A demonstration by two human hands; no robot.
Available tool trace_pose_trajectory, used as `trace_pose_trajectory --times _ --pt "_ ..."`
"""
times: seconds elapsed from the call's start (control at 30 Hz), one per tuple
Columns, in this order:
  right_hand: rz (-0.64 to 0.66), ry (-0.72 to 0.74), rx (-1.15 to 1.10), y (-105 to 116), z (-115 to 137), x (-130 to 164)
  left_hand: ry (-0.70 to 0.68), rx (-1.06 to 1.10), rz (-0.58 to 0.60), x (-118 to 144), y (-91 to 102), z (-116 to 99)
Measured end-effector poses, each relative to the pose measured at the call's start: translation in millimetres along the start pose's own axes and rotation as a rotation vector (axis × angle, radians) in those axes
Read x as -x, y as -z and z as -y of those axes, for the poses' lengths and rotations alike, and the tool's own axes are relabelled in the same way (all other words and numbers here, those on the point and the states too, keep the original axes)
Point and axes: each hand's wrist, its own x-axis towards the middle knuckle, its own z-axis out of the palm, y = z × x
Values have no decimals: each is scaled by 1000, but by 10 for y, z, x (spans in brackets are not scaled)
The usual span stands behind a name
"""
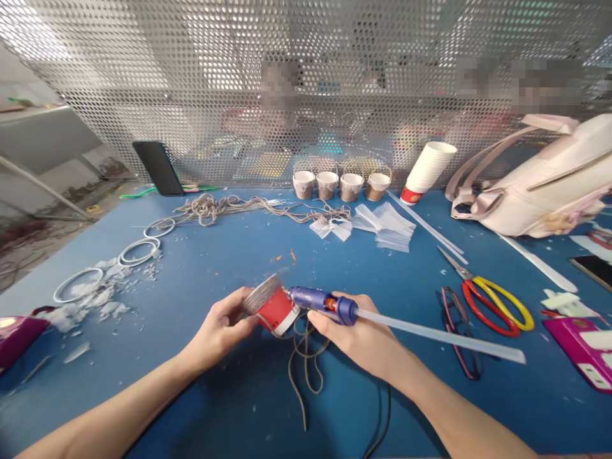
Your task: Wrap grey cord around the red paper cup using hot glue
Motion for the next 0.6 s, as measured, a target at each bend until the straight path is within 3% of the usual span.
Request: trace_pose_trajectory --times 0.13,0.23,0.4,0.6 --pt "67 -96 -144 15 -82 -73 41 89 -34 -8 8 -15" --pt "-28 -137 -212 16 -170 -177 65 126 -98 -41 -8 -45" --pt "-323 -64 123 -79 -438 -469 83 158 -171 -93 -31 -71" --pt "-338 -9 321 -185 -627 -633 41 158 -226 -82 -49 -72"
